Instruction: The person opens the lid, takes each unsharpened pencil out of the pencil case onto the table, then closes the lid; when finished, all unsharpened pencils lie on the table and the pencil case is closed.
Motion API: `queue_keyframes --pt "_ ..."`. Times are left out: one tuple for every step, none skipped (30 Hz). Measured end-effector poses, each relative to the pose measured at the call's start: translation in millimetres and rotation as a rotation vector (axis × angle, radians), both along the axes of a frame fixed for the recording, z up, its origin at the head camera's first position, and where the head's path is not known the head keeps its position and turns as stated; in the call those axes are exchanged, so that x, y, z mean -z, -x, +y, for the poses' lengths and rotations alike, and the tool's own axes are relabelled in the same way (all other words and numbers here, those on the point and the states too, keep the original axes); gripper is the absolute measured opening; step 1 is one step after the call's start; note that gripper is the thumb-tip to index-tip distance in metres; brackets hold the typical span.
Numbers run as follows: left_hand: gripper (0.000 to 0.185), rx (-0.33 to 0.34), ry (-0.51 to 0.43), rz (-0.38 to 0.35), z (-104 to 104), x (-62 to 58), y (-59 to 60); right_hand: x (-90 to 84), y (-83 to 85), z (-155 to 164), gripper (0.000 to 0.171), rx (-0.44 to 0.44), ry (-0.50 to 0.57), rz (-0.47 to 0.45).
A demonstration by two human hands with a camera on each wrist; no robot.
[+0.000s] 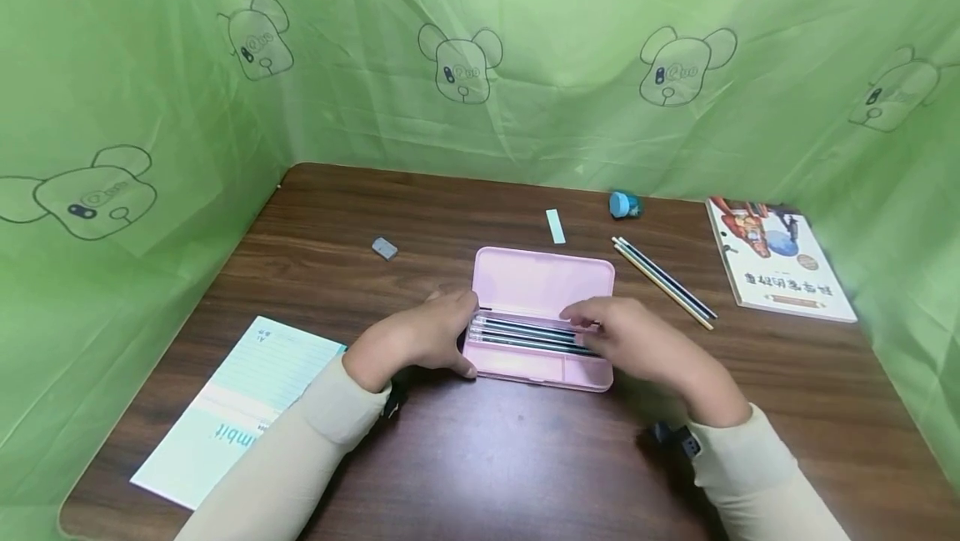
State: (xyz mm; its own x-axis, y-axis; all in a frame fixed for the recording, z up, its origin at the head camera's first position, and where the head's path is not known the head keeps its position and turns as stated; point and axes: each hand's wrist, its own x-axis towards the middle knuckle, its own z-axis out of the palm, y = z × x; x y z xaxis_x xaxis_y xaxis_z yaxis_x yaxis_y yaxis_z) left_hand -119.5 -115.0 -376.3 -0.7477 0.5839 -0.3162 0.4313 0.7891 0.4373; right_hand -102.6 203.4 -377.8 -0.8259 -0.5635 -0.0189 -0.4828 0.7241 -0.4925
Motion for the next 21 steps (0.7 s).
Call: queue_keyframes --pt "0.069 -0.001 -0.001 0.000 0.1 0.3 0.0 1.3 -1.9 -4.4 0.030 -0.015 -0.024 -0.014" --pt "0.070 0.000 -0.002 0.000 0.1 0.5 -0.1 2.2 -3.6 -7.8 0.031 -0.021 -0.049 -0.027" --pt "0.070 0.002 -0.003 0.001 0.0 0.9 -0.3 3.2 -5.2 -10.8 0.032 -0.020 -0.072 -0.042" --pt "0.070 0.004 -0.003 0.003 -0.2 1.2 -0.4 3.9 -6.5 -13.4 0.033 -0.019 -0.089 -0.052" --pt "0.070 0.003 -0.008 0.006 -0.4 1.3 -0.3 4.2 -7.3 -15.4 0.034 -0.025 -0.104 -0.049" --pt "0.070 0.004 -0.012 0.011 -0.7 1.2 -0.1 4.8 -7.9 -16.9 0.034 -0.030 -0.114 -0.047" --pt "0.070 0.003 -0.017 0.014 -0.7 1.6 -0.4 5.5 -8.7 -18.1 0.034 -0.038 -0.121 -0.042" --pt "0.069 0.003 -0.021 0.017 -0.7 1.8 -0.6 6.1 -9.1 -18.9 0.034 -0.042 -0.126 -0.036" --pt "0.069 0.003 -0.026 0.021 -0.7 1.9 -0.6 6.8 -9.4 -19.6 0.034 -0.049 -0.131 -0.025" --pt "0.069 0.003 -0.029 0.021 -1.0 2.1 -1.0 7.5 -10.2 -20.4 0.034 -0.060 -0.134 -0.011" --pt "0.068 0.001 -0.032 0.020 -1.4 2.1 -1.4 8.0 -10.9 -21.0 0.034 -0.070 -0.138 0.006" --pt "0.068 0.001 -0.033 0.020 -1.6 2.2 -1.7 8.6 -11.6 -21.5 0.034 -0.073 -0.143 0.020" --pt "0.069 -0.001 -0.037 0.017 -1.8 2.5 -1.9 8.9 -12.1 -22.2 0.033 -0.073 -0.147 0.035" --pt "0.069 -0.001 -0.039 0.015 -2.0 2.5 -2.0 9.4 -12.6 -22.4 0.033 -0.073 -0.153 0.048" --pt "0.069 -0.003 -0.042 0.013 -2.0 2.6 -2.1 9.5 -13.0 -22.6 0.033 -0.073 -0.159 0.059" --pt "0.070 -0.005 -0.044 0.011 -2.0 2.7 -2.2 9.6 -13.3 -22.9 0.033 -0.074 -0.163 0.069" --pt "0.070 -0.007 -0.045 0.010 -2.0 2.8 -2.2 9.7 -13.4 -23.1 0.033 -0.073 -0.166 0.077" --pt "0.070 -0.008 -0.047 0.009 -1.8 2.8 -2.1 9.9 -13.3 -23.0 0.034 -0.068 -0.168 0.077" --pt "0.070 -0.008 -0.047 0.010 -1.7 2.8 -1.7 10.1 -12.9 -22.8 0.034 -0.068 -0.166 0.075" --pt "0.070 -0.007 -0.045 0.011 -1.4 2.5 -1.3 10.2 -12.5 -22.5 0.034 -0.067 -0.164 0.071" --pt "0.070 -0.006 -0.044 0.013 -1.3 2.5 -0.9 10.2 -11.9 -22.2 0.035 -0.068 -0.160 0.065"
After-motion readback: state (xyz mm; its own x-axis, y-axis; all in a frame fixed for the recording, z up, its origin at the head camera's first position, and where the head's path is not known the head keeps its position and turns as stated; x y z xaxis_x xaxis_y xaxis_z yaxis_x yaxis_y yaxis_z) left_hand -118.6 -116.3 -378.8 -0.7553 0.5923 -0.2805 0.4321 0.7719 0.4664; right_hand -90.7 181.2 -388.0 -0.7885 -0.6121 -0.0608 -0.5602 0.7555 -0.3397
